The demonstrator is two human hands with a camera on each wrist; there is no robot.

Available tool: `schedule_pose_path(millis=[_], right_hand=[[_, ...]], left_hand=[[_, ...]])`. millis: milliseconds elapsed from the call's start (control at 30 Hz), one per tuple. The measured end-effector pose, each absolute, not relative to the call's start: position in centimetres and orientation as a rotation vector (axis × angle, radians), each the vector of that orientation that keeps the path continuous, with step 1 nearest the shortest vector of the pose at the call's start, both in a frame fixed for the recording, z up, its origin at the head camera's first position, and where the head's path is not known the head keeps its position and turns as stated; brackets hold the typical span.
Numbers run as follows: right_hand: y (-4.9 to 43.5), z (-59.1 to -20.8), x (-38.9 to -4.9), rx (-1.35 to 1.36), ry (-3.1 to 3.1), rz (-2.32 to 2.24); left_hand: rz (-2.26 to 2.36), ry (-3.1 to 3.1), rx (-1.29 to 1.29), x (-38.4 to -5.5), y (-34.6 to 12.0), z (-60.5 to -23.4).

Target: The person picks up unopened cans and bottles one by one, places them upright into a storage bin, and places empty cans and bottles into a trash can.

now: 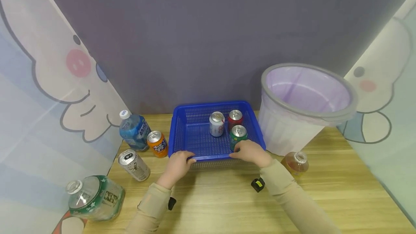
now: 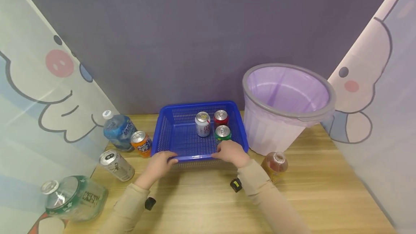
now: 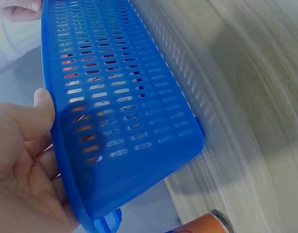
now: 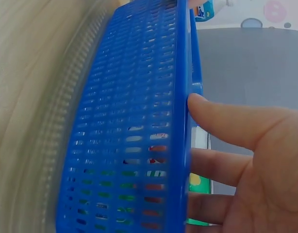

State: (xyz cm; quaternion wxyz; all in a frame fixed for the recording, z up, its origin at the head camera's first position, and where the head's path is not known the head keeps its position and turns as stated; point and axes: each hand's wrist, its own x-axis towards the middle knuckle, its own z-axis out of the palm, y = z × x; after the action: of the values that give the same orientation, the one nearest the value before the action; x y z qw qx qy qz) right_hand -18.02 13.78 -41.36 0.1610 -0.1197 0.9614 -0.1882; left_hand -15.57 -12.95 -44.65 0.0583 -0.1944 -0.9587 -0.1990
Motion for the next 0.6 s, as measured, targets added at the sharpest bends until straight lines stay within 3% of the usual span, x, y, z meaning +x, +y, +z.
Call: schedule_pose_path(millis=[600], right_hand=[[14.9, -43.0, -17.8, -0.33, 2.698, -0.842]], left_hand=[[-0.535, -2.886, -0.604, -15.5, -12.9, -44.7]])
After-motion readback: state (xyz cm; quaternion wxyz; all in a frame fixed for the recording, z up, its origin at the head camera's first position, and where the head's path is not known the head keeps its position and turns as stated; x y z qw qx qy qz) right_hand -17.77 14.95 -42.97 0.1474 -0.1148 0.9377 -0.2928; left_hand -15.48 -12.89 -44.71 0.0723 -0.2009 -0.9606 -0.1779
